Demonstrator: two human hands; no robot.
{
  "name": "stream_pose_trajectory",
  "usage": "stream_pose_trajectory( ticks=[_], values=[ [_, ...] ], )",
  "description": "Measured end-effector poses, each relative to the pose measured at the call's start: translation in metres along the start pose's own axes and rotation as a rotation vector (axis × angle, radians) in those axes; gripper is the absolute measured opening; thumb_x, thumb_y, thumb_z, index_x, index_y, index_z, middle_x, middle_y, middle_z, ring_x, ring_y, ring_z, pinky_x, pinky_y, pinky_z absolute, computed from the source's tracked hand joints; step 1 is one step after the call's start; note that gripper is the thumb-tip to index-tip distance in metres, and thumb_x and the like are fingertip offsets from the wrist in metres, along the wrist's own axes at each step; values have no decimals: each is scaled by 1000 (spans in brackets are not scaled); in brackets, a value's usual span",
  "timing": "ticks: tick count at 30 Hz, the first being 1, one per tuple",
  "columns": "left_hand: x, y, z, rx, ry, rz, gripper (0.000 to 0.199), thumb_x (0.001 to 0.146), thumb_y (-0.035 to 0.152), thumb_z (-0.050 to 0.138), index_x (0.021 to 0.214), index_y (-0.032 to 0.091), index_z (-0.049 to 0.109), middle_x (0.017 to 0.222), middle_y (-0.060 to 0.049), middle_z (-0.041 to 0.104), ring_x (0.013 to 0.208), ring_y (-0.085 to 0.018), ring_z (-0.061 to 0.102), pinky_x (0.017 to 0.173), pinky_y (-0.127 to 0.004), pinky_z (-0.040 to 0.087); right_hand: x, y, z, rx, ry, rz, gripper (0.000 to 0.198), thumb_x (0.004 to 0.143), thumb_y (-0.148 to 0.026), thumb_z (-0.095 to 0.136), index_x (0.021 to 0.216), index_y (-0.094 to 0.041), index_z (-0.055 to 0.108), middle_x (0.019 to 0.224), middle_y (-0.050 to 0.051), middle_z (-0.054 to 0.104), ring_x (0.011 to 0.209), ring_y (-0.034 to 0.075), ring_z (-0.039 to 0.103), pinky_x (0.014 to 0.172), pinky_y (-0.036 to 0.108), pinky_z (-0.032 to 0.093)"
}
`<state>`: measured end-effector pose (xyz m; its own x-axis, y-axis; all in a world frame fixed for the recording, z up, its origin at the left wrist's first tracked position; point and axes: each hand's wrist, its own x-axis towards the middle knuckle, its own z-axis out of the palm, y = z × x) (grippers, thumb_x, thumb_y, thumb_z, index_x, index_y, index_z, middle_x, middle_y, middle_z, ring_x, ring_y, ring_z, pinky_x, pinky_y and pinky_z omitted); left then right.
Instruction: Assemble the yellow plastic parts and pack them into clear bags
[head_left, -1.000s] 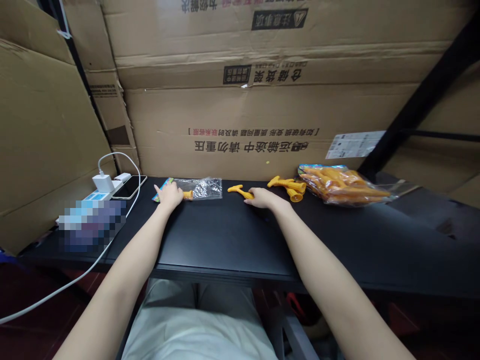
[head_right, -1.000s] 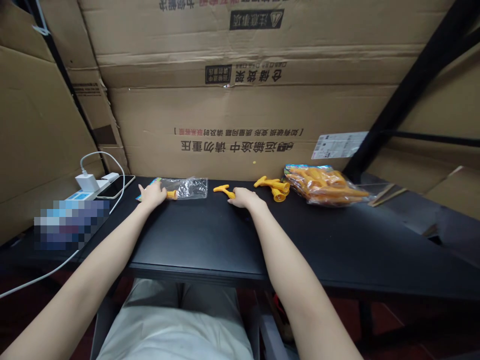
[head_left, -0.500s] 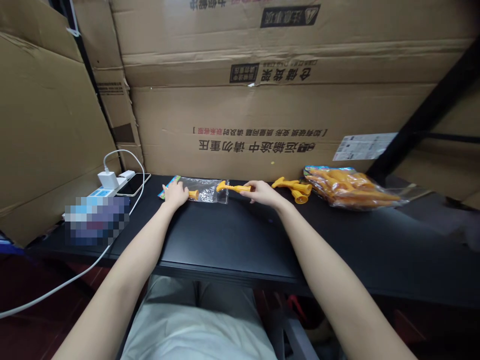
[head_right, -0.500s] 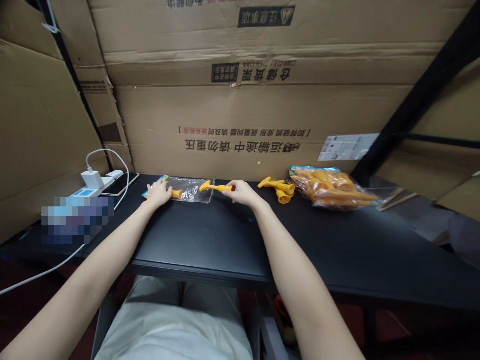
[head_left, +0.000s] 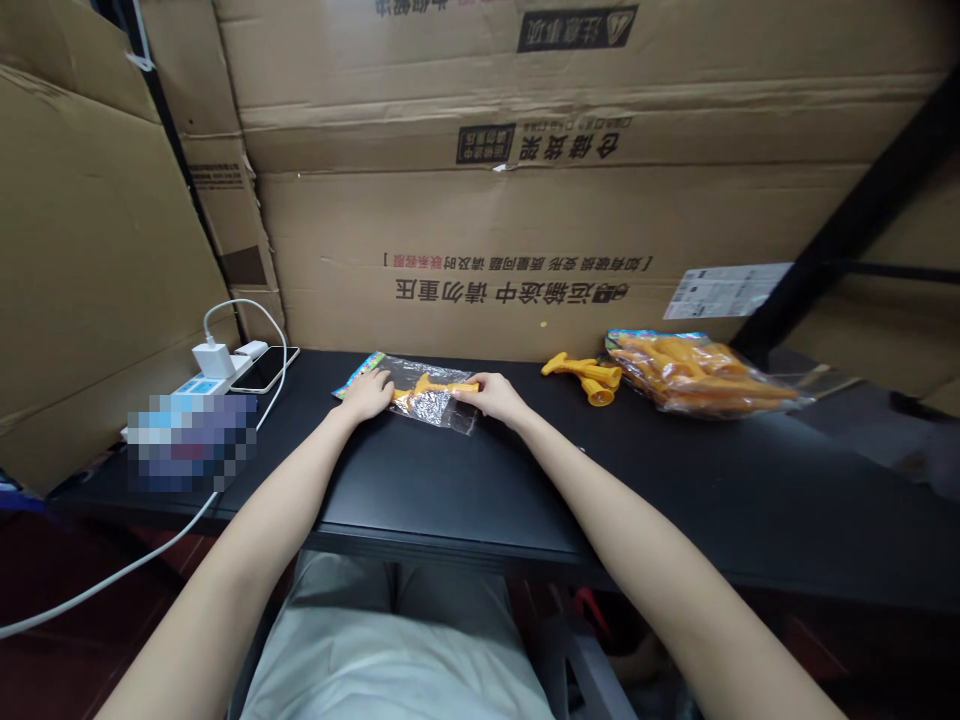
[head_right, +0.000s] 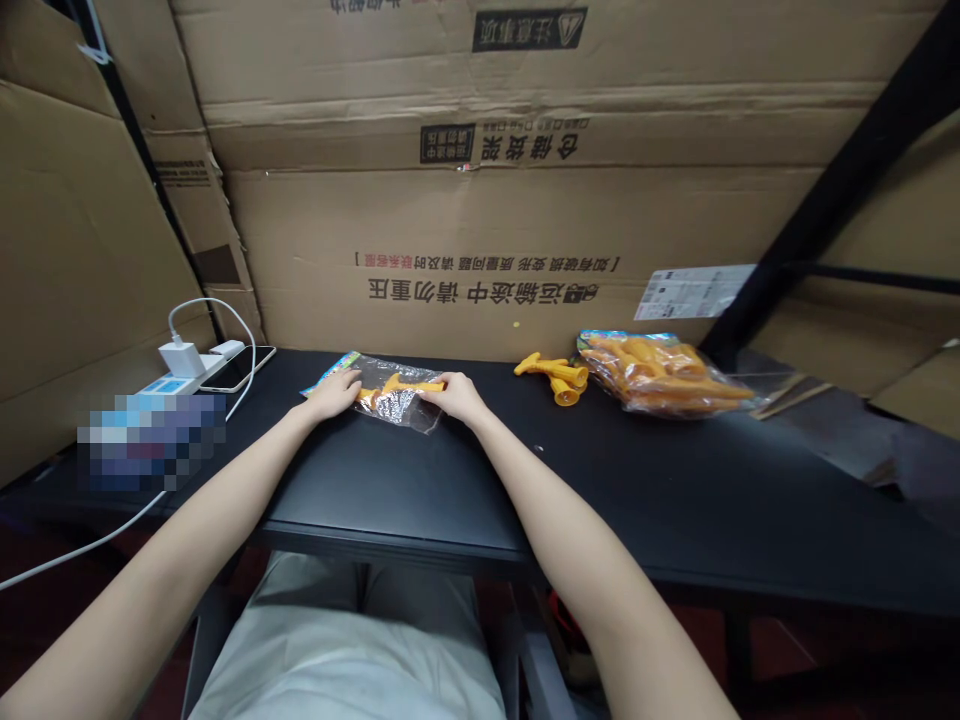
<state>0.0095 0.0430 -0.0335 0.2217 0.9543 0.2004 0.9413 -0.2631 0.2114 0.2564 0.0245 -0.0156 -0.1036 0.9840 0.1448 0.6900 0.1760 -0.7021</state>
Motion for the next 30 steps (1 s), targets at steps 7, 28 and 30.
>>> stream_pose_trajectory(
  ticks=[7,28,30],
  values=[
    [1,1,-2,-65,-33,16,53,88,31,31,132,9,47,142,-12,45,132,-21,41,108,-33,33,3,4,-9,-60,87,52,27,67,-35,70,81,-12,69,65,3,63,53,11,53,50,22,39],
    [-10,20,-9,-238,-99,214,52,80,27,41,132,20,47,138,-3,51,126,-20,47,107,-32,35,6,-1,27,65,16,-258,34,70,-17,69,104,-16,68,107,10,70,98,25,65,89,35,49],
    [-10,22,-7,-226,-95,212,55,81,27,40,135,20,44,143,-2,46,131,-20,42,110,-32,31,8,-1,33,41,60,-231,32,70,-17,70,102,-14,68,107,12,69,101,27,64,92,39,47]
  ],
)
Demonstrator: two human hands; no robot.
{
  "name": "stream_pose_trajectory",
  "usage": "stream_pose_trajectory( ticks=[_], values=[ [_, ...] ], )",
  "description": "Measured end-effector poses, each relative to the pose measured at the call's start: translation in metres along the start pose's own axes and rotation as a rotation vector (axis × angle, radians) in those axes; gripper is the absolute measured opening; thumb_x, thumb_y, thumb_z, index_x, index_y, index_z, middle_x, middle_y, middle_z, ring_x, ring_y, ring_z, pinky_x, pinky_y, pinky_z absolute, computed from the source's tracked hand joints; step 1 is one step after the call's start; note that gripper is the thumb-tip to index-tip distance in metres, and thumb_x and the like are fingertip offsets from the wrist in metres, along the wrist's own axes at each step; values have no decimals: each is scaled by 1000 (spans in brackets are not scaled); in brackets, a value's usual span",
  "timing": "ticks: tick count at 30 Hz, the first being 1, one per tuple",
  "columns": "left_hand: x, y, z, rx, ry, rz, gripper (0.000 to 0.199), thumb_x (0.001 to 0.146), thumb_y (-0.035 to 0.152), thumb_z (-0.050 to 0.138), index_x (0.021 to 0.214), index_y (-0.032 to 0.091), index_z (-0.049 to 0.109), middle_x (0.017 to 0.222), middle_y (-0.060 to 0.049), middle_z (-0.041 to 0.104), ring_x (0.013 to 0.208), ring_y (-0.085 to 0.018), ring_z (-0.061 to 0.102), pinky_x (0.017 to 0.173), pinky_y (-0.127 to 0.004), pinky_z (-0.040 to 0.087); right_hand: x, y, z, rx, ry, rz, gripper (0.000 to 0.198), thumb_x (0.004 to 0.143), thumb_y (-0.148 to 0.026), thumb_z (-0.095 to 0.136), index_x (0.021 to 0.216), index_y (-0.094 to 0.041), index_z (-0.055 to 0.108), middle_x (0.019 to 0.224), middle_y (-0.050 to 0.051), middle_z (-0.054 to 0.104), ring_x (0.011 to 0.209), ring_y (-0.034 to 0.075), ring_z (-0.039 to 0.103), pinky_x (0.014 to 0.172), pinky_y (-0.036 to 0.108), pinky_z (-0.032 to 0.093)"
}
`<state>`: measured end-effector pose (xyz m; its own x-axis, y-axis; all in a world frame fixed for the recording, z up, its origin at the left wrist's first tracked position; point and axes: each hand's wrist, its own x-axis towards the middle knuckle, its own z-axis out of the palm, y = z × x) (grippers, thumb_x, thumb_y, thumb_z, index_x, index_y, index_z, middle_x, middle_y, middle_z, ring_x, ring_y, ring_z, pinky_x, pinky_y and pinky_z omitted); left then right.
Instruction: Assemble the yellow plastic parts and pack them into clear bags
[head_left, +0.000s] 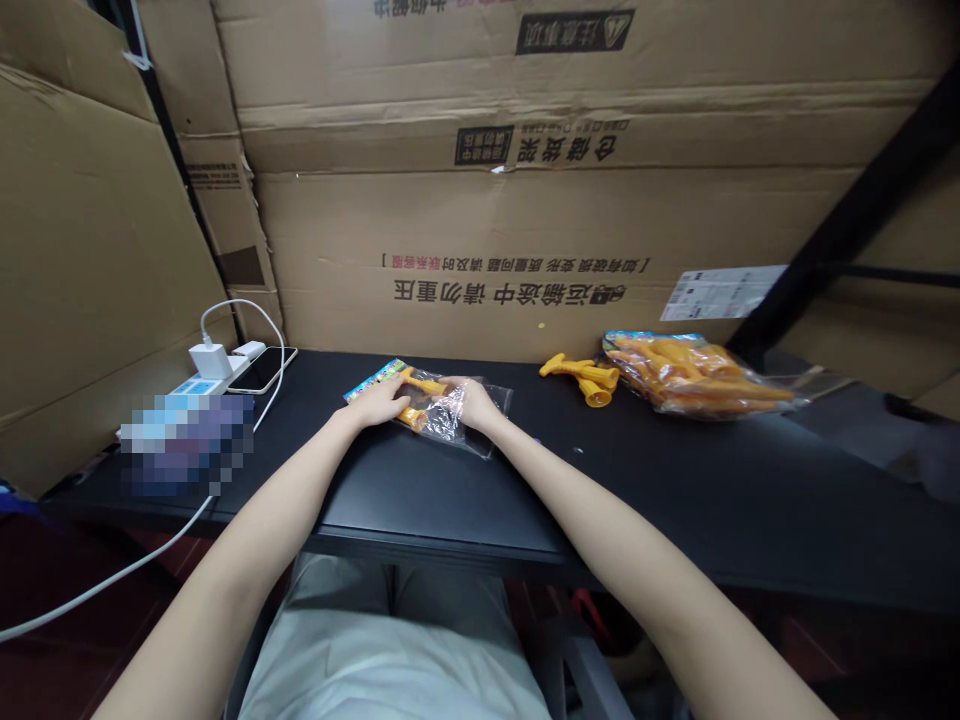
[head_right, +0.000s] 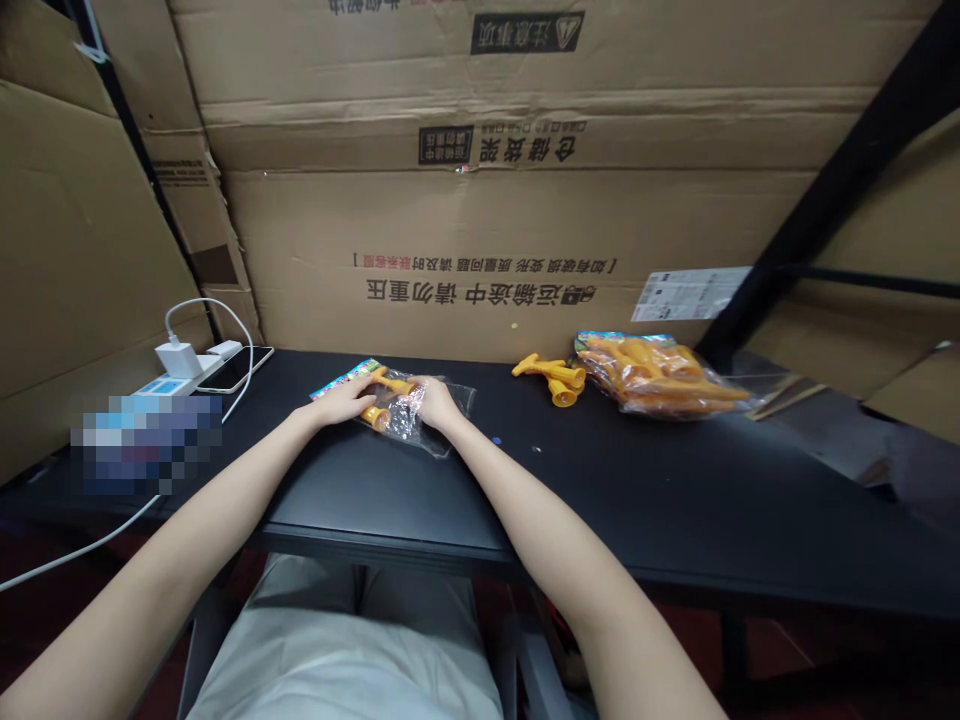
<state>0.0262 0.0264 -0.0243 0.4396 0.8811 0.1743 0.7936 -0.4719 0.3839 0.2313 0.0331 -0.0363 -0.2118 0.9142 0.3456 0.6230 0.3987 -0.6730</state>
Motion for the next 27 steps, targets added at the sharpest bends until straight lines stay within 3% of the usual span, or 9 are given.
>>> stream_pose_trajectory(
  ticks=[4,9,14,18,22,27],
  values=[
    [2,-2,3,80,-12,-39,52,85,33,37,133,17,47,145,-5,42,135,-20,36,113,-30,26,2,0,7,-17,62,24,32,70,-19,71,100,-12,68,108,16,68,105,30,62,95,42,46],
    [5,-8,4,156,-22,-57,52,89,37,30,132,14,47,148,-7,37,138,-19,31,113,-29,24,2,3,7,70,41,40,45,69,-16,70,113,-13,61,112,13,67,100,23,65,91,36,49],
    [7,-21,3,207,12,-157,54,89,36,26,134,11,44,149,-11,35,139,-21,29,113,-32,23,7,6,-10,73,57,66,25,77,-17,59,100,-15,67,103,9,70,91,18,65,87,31,50],
    [6,-37,-3,239,64,-244,54,90,36,23,133,10,45,147,-13,37,138,-21,30,112,-33,25,11,23,-46,-113,308,81,29,79,-20,51,103,-13,65,105,13,67,92,21,63,91,37,47],
    [3,-49,-7,250,104,-329,54,90,35,22,133,11,45,145,-14,40,137,-23,33,110,-36,28,5,54,-86,-458,616,201,40,76,-20,48,114,-11,58,122,21,54,117,34,46,97,56,33],
    [4,-53,-7,261,110,-343,54,90,36,22,132,13,45,145,-12,41,138,-20,31,111,-33,27,-12,89,-113,-597,791,391,46,73,-17,47,119,-13,53,137,22,40,128,38,30,97,69,18]
  ],
)
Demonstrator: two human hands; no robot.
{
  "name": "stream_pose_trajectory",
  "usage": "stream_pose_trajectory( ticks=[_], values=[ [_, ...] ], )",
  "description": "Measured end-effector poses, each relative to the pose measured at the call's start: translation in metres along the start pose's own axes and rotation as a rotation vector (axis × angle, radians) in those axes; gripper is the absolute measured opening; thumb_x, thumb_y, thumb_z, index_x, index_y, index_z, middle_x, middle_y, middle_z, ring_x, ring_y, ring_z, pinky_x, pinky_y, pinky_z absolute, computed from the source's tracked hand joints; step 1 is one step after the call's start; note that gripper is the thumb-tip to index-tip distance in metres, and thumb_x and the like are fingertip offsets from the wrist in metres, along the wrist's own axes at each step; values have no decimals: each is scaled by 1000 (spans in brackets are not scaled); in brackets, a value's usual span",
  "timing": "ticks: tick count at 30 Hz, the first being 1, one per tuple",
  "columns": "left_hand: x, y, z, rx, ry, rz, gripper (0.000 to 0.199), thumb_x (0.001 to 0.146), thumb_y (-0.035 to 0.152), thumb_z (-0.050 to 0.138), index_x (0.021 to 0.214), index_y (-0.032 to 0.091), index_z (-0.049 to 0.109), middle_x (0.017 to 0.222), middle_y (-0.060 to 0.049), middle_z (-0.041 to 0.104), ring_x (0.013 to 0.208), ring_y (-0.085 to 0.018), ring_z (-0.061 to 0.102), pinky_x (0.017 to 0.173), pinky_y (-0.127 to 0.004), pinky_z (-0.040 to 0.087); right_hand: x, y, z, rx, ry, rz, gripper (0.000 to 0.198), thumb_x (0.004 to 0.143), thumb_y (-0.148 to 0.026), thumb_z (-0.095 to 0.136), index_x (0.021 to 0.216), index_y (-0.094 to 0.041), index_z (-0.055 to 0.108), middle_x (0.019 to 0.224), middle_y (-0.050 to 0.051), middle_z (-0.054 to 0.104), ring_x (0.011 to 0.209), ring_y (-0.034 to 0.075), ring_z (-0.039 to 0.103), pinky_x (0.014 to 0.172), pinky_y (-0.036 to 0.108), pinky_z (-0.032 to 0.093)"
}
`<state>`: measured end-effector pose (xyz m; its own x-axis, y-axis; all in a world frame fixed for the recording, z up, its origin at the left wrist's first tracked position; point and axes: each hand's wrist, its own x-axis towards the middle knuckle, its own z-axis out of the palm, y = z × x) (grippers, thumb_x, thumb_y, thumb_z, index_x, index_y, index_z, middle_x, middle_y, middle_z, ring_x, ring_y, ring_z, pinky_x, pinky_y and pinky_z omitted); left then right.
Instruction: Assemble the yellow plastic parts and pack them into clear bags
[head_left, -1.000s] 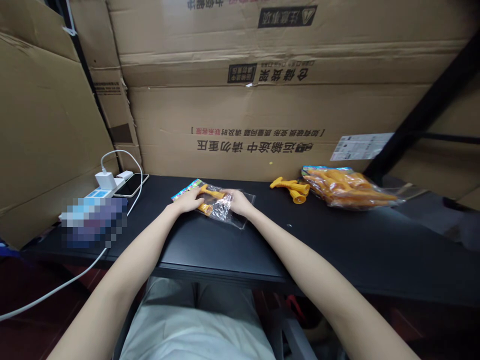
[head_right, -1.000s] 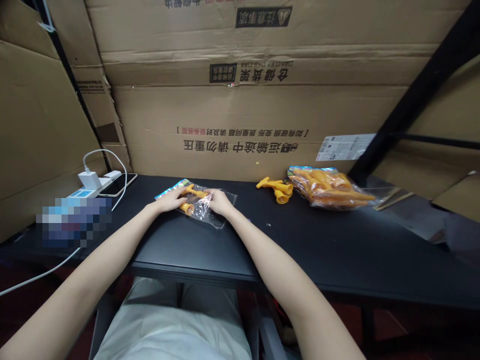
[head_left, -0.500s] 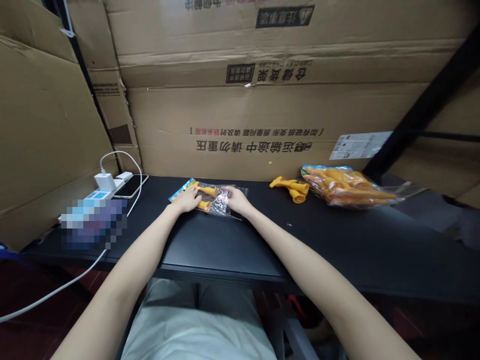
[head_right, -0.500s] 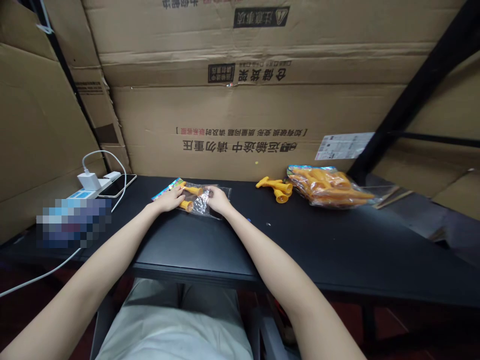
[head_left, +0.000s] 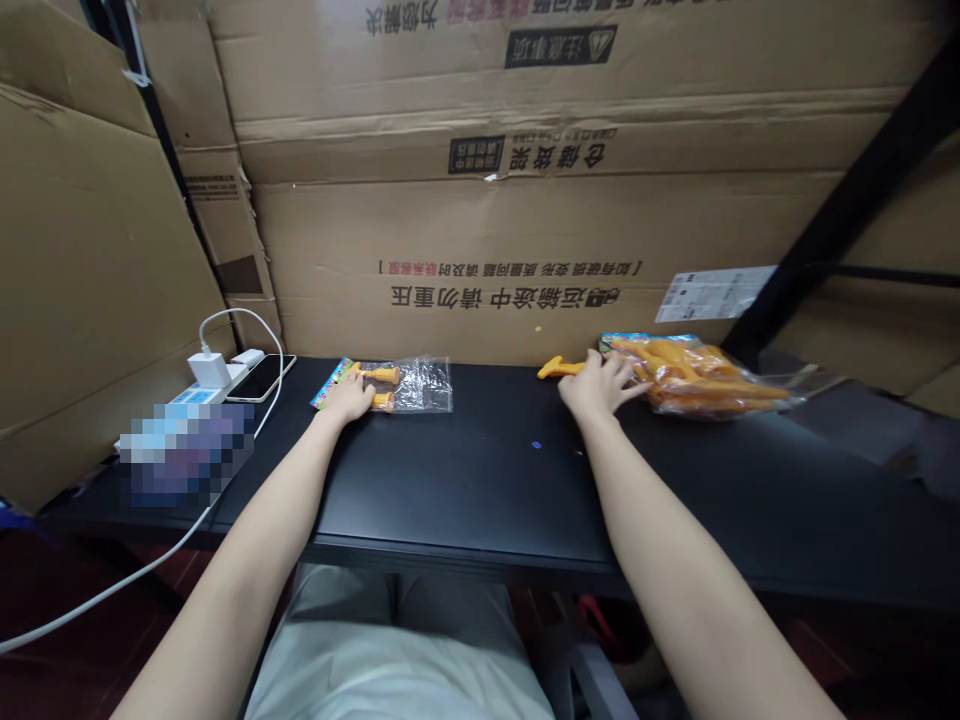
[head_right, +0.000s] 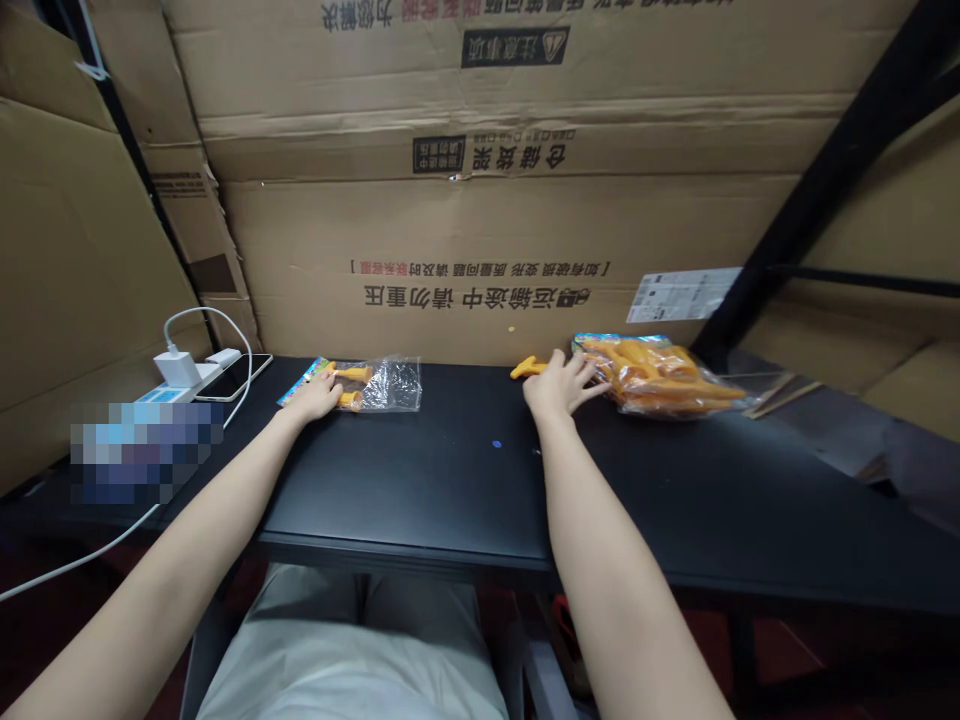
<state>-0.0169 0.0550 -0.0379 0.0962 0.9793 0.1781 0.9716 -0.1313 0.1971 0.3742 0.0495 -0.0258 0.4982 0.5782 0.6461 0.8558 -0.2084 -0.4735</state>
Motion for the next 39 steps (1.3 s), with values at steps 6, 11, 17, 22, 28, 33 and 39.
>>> stream_pose_trajectory(
  ticks=[6,11,17,22,28,33,39],
  values=[
    [1,-1,0,-15,1,6,54,89,38,24,135,17,43,145,-10,42,137,-21,33,110,-35,29,-1,12,-3,-1,-103,224,50,75,-13,50,126,-10,48,127,27,48,124,40,35,100,64,15],
    [-1,0,0,-23,2,-6,55,90,36,23,137,14,41,147,-12,38,138,-23,30,110,-37,28,0,14,-1,74,-92,230,40,82,-17,46,121,-10,50,122,26,51,120,37,41,102,59,16],
    [-1,1,0,-18,4,0,55,90,37,24,136,14,42,146,-12,39,139,-22,28,110,-37,28,4,-3,0,193,26,-141,41,81,-24,46,121,-15,45,120,19,50,116,31,46,100,53,29],
    [-1,1,0,-6,-3,-4,56,90,37,23,136,12,42,148,-13,35,139,-22,27,111,-35,27,-8,-39,-2,368,-35,-449,40,82,-23,46,121,-14,46,123,19,46,122,26,43,101,42,36],
    [-1,1,1,-5,-6,-17,56,90,37,22,136,12,42,149,-13,35,139,-22,28,111,-36,27,-41,-70,12,583,-291,-639,44,80,-20,49,124,-18,46,123,15,49,119,24,49,101,40,41],
    [-2,2,-2,-9,-2,-10,54,90,36,23,136,14,42,148,-12,37,139,-22,28,111,-35,27,-58,-80,21,659,-471,-785,43,81,-20,50,124,-17,47,124,13,51,118,21,51,102,37,41],
    [-5,5,-5,-6,-27,-22,56,91,36,20,137,11,41,149,-13,34,139,-22,28,111,-35,27,-55,-83,13,518,-596,-822,41,86,-23,48,127,-18,49,133,12,51,125,21,47,106,39,36]
  ],
)
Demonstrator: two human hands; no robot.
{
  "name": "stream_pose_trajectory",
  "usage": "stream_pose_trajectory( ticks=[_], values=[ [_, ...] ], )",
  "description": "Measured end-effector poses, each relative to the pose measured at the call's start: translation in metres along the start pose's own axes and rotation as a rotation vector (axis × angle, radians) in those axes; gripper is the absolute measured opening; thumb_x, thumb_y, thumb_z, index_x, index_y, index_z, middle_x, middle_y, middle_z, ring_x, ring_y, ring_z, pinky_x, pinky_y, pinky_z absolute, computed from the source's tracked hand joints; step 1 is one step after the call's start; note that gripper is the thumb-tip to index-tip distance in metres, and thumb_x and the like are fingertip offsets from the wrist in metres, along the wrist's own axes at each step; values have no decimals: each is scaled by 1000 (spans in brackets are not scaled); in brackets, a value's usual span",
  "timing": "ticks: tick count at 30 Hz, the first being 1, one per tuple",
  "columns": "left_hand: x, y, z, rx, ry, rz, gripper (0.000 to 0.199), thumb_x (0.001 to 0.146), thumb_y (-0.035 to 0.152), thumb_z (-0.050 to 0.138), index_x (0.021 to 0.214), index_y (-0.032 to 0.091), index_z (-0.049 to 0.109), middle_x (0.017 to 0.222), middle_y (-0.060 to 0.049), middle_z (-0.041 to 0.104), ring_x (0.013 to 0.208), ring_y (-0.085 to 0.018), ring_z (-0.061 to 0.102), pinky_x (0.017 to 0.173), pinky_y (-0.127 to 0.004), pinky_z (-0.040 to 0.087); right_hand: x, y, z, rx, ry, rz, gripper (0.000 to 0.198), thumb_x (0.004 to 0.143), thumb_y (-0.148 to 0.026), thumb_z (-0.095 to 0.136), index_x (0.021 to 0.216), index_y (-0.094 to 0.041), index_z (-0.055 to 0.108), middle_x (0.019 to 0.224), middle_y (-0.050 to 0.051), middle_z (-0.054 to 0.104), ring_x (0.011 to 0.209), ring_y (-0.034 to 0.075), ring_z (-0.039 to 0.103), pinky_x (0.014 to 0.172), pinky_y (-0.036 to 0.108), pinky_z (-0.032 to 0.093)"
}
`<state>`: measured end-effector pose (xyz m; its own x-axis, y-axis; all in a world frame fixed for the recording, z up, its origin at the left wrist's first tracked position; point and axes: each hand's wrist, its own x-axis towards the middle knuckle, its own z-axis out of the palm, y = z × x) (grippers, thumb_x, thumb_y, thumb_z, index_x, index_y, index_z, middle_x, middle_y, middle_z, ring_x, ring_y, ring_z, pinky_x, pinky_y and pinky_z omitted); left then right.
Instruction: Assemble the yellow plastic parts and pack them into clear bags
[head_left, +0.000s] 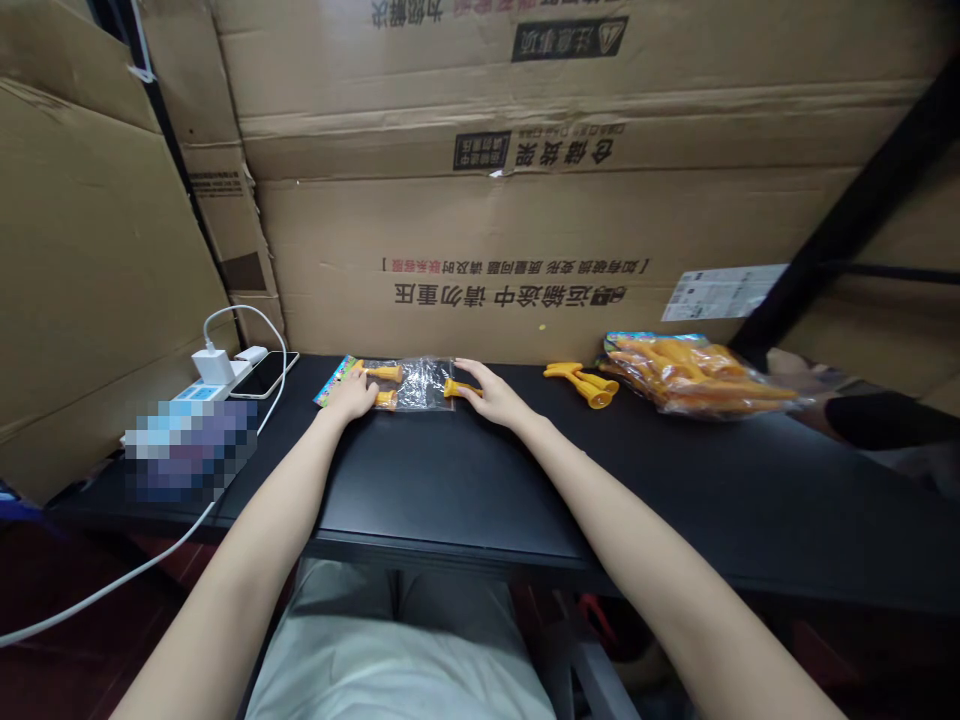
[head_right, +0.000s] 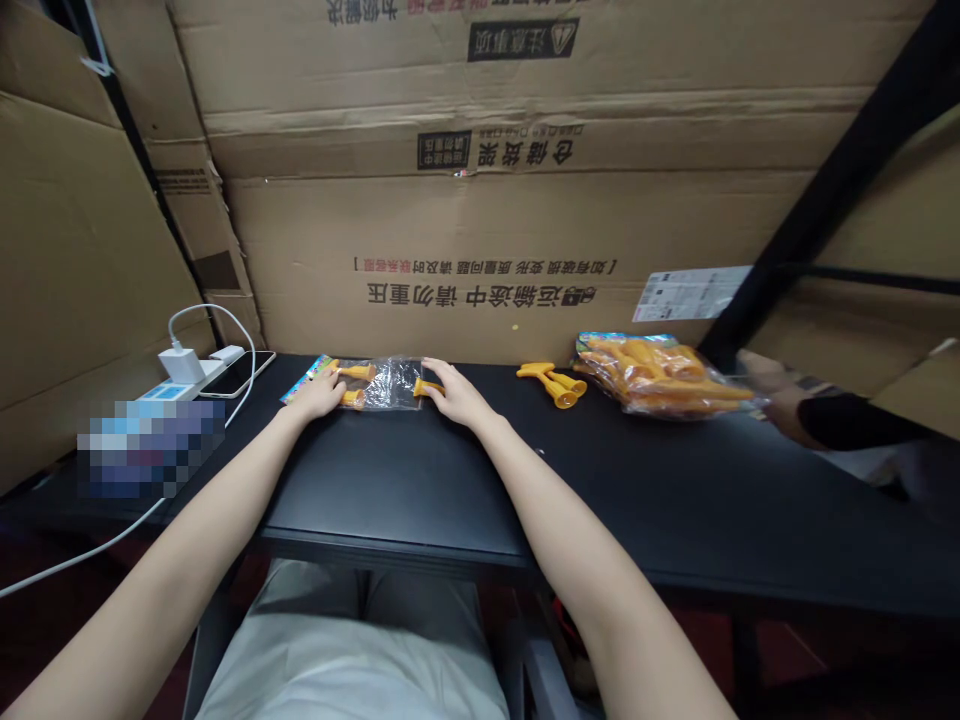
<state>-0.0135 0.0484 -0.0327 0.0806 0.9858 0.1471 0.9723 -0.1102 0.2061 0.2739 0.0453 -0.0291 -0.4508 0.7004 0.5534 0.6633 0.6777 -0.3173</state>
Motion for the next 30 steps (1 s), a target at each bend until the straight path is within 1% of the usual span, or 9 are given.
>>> stream_pose_trajectory(
  ticks=[5,8,10,14,16,19,22,25,30],
  values=[
    [1,1,0,18,-13,1,59,90,37,20,137,8,40,149,-14,33,139,-23,28,111,-36,27,-4,8,-23,-357,-178,305,28,85,-25,53,110,-18,63,118,13,61,117,29,51,98,48,37],
    [0,2,0,13,-6,-1,58,90,36,21,136,9,42,150,-13,32,139,-23,28,111,-35,27,-8,14,-30,-421,-323,400,20,82,-26,59,98,-19,67,117,12,61,114,29,50,91,46,39],
    [-1,4,-1,13,-9,6,58,89,36,21,136,9,42,150,-13,32,139,-23,28,111,-36,27,-8,15,-32,-420,-349,381,15,82,-27,59,92,-19,69,113,10,61,111,28,50,87,42,40],
    [-7,13,-5,29,-24,3,56,89,36,23,134,11,44,147,-14,37,139,-26,28,113,-46,22,-4,4,-35,-428,-303,283,12,82,-28,60,85,-20,70,104,7,64,104,24,51,83,36,37],
    [-10,18,-7,31,-18,7,54,87,37,27,132,15,48,147,-13,38,139,-27,29,113,-51,19,-1,-6,-35,-416,-277,295,13,82,-27,59,86,-20,70,101,7,65,99,23,52,80,33,36],
    [-12,23,-6,2,-12,71,54,84,36,35,133,18,46,150,-11,33,140,-27,25,114,-54,15,3,-22,-35,-403,-268,331,15,83,-27,58,87,-20,70,99,6,67,96,22,53,77,31,36],
    [-9,22,-1,-53,-34,175,61,82,34,37,140,17,37,153,-10,26,142,-24,19,115,-48,15,4,-34,-32,-421,-273,348,16,83,-27,57,89,-19,70,98,6,68,97,22,55,77,31,35],
    [-3,20,4,-103,-61,242,61,82,32,36,141,14,37,152,-9,29,142,-23,19,116,-42,18,5,-43,-31,-463,-261,365,16,83,-24,56,89,-18,70,100,7,68,98,22,57,77,30,35],
    [1,18,5,-180,-33,308,53,80,27,38,131,15,48,139,-9,48,131,-21,40,112,-34,28,6,-52,-28,-503,-246,420,19,83,-22,53,91,-17,70,103,8,67,97,22,60,75,29,35]
  ],
)
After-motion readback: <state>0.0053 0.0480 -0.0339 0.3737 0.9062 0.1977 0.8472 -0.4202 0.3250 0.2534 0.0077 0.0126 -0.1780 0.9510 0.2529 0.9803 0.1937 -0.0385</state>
